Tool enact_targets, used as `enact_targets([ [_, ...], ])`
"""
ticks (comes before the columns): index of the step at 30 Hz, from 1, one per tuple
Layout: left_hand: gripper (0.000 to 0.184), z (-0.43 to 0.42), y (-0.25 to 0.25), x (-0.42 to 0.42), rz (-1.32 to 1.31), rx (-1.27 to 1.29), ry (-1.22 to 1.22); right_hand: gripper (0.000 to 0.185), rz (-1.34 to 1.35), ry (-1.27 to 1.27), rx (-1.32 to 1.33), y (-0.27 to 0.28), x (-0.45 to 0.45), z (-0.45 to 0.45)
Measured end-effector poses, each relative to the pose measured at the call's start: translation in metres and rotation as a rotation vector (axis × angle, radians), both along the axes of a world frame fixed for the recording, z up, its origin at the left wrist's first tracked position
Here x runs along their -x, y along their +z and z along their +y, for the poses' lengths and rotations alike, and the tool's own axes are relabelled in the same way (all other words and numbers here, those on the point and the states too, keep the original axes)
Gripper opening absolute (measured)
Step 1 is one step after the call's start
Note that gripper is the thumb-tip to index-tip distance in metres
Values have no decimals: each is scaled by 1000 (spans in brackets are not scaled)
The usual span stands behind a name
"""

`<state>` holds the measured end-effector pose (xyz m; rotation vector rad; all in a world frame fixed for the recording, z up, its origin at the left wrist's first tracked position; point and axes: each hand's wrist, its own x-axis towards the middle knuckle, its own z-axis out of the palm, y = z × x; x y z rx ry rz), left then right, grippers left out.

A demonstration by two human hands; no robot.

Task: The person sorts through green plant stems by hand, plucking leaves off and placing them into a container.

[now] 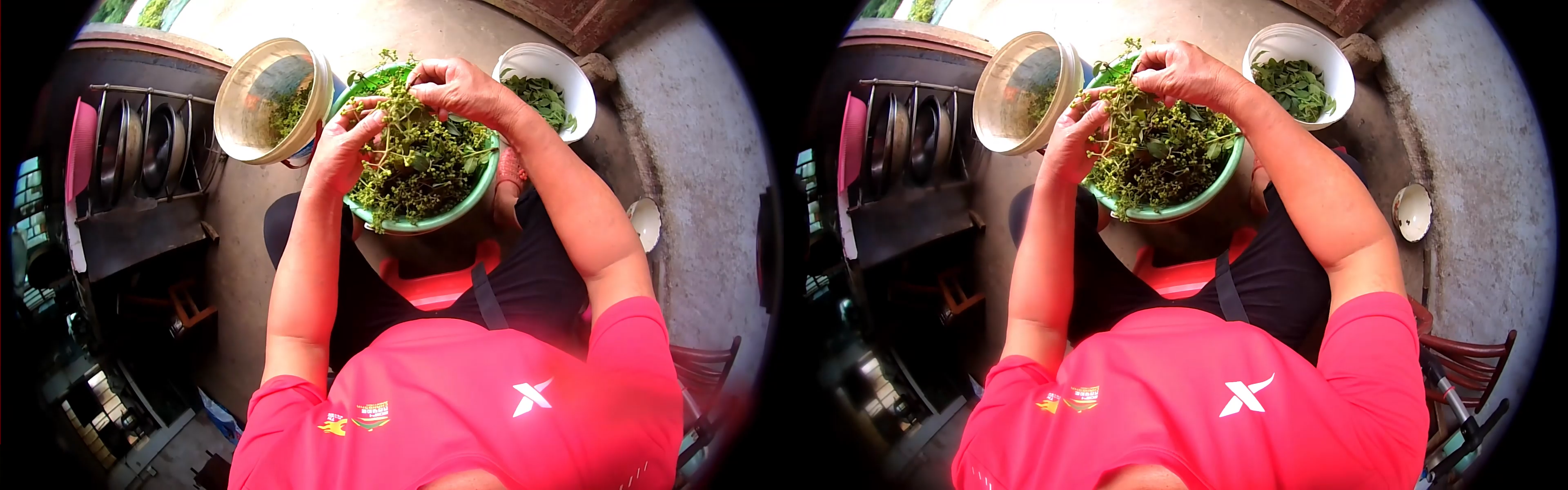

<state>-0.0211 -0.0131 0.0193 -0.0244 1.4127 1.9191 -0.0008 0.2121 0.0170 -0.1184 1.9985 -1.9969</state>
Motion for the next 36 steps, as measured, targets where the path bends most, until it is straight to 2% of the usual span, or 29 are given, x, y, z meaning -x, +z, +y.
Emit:
enact_targets([
  [4, 30, 0, 6, -3, 8, 72, 16, 17, 13, 44, -101, 2, 2, 7],
  [6, 32, -1, 6, -3, -100, 58, 120, 16, 81, 117, -237, 3, 3, 10],
  [8, 31, -6, -3, 5, -125, 1, 92, 16, 147, 123, -289, 4, 2, 11],
  [10, 28, -6, -7, 8, -180, -107, 113, 18, 345, 137, -443, 8, 1, 12],
  [14, 25, -12, -9, 10, -230, -211, 74, 20, 302, 111, -433, 7, 1, 15],
  [16, 22, -19, -11, 16, -253, -288, 47, 16, 416, 30, -598, 5, 5, 25],
  [18, 18, -21, -13, 14, -220, -279, 217, 8, 104, -118, -319, 17, 0, 32],
  [20, 15, -37, -23, 28, -298, -399, 15, 10, -28, -158, -20, 11, 4, 46],
  [21, 14, -34, -23, 26, -290, -372, 94, 12, -65, -141, 69, 11, 3, 51],
  [22, 13, -31, -22, 24, -281, -346, 172, 12, -60, -143, 59, 9, 3, 53],
  [23, 11, -32, -24, 25, -292, -437, 108, 12, -103, -174, 131, 8, 3, 54],
  [24, 10, -29, -22, 24, -289, -432, 150, 11, -149, -205, 206, 7, 2, 54],
  [26, 11, -25, -17, 20, -302, -500, 109, 12, -132, -224, 190, 5, 2, 61],
  [28, 14, -24, -17, 19, -298, -521, 84, 12, -101, -323, 6, 3, 4, 70],
  [30, 17, -25, -17, 19, -296, -541, 57, 14, -44, -450, -358, -5, 4, 93],
  [32, 38, -26, -21, 19, -257, -559, 42, 26, 119, -603, -916, -23, 5, 119],
  [33, 37, -28, -25, 20, -263, -568, 54, 29, 89, -641, -1070, -28, 3, 131],
  [34, 37, -27, -22, 19, -263, -567, 54, 32, -107, -640, -1159, -35, 6, 144],
  [36, 22, -23, -15, 19, -299, -490, 109, 36, -301, -629, -1317, -63, 6, 160],
])
